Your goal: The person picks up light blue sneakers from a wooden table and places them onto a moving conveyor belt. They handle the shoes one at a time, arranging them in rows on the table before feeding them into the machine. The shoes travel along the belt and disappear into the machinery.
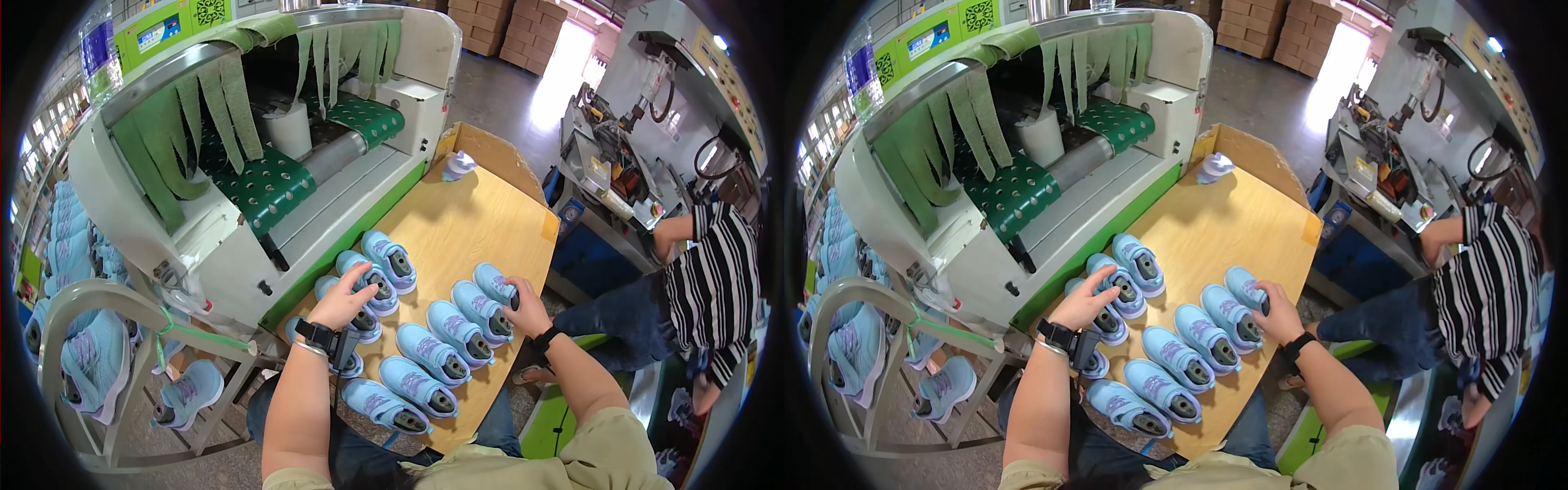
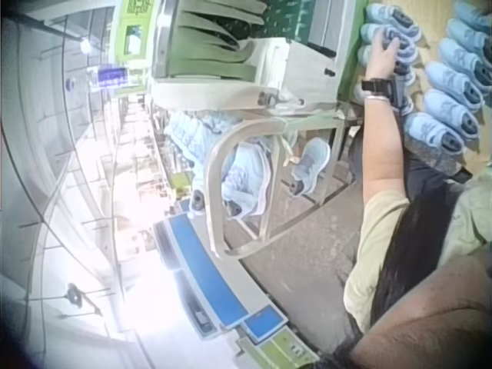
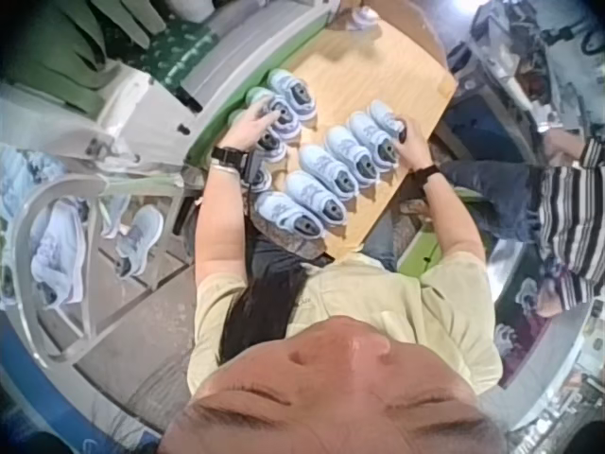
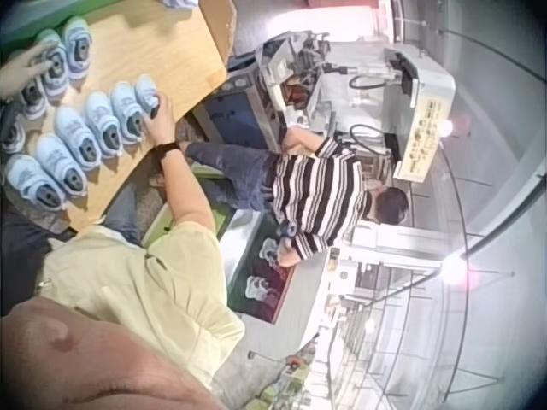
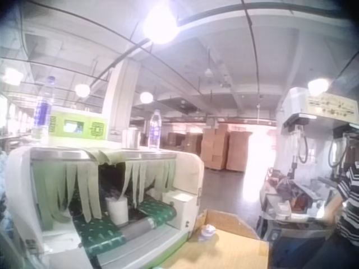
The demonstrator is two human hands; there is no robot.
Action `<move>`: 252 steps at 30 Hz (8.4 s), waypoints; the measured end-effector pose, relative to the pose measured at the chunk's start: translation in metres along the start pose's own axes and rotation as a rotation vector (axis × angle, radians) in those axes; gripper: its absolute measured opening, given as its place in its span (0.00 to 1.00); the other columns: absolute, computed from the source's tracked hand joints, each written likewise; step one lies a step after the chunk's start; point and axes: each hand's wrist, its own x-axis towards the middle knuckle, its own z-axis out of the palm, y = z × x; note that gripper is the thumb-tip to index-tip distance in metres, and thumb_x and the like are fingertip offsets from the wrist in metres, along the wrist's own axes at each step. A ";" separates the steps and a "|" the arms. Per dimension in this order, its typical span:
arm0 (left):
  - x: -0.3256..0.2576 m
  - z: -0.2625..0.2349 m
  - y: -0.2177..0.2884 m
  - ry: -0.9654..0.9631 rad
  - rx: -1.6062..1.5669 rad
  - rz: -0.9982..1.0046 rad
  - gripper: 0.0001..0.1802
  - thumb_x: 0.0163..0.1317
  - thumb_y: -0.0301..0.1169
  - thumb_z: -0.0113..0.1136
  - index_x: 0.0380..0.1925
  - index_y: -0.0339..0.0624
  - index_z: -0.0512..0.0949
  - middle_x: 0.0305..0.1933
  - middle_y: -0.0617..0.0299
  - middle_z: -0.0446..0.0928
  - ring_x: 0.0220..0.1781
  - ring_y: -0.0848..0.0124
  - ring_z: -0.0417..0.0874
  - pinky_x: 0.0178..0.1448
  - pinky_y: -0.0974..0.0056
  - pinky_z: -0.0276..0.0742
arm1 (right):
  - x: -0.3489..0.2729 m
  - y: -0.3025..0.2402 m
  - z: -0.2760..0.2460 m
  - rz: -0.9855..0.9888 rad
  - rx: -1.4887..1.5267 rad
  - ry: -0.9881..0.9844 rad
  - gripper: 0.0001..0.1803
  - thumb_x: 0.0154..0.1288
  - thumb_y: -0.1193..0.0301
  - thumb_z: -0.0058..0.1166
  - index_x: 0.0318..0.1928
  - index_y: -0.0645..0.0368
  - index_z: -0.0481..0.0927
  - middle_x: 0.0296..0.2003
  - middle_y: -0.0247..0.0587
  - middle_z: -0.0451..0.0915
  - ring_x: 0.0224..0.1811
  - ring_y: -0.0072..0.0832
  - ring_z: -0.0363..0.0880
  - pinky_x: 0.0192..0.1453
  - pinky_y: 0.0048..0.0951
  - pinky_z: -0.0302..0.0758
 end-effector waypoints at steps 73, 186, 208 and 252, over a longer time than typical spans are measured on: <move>-0.003 0.018 0.038 0.086 0.238 -0.046 0.44 0.68 0.53 0.55 0.71 0.30 0.57 0.75 0.38 0.57 0.80 0.46 0.50 0.79 0.57 0.47 | 0.104 -0.133 -0.013 0.451 1.443 -0.460 0.27 0.62 0.79 0.51 0.61 0.57 0.60 0.50 0.45 0.74 0.54 0.38 0.77 0.56 0.45 0.79; -0.007 0.034 0.072 0.005 -0.928 -0.102 0.39 0.73 0.44 0.51 0.78 0.50 0.45 0.82 0.54 0.38 0.81 0.52 0.45 0.78 0.47 0.46 | 0.048 -0.051 -0.057 0.178 0.084 -0.007 0.33 0.61 0.69 0.64 0.64 0.57 0.65 0.56 0.48 0.75 0.58 0.37 0.75 0.63 0.33 0.71; 0.005 0.019 0.060 0.165 -0.896 -0.297 0.28 0.70 0.43 0.57 0.67 0.47 0.67 0.68 0.59 0.68 0.70 0.61 0.67 0.66 0.55 0.66 | 0.312 -0.034 0.105 0.308 0.168 -0.159 0.26 0.67 0.46 0.55 0.40 0.61 0.78 0.57 0.57 0.72 0.59 0.44 0.74 0.60 0.37 0.71; 0.005 0.027 0.035 0.031 -0.736 -0.247 0.19 0.74 0.35 0.51 0.60 0.37 0.70 0.57 0.51 0.77 0.52 0.63 0.82 0.52 0.59 0.81 | 0.012 -0.020 0.012 0.247 -0.035 0.141 0.28 0.55 0.56 0.66 0.49 0.63 0.78 0.44 0.57 0.81 0.48 0.51 0.80 0.51 0.43 0.76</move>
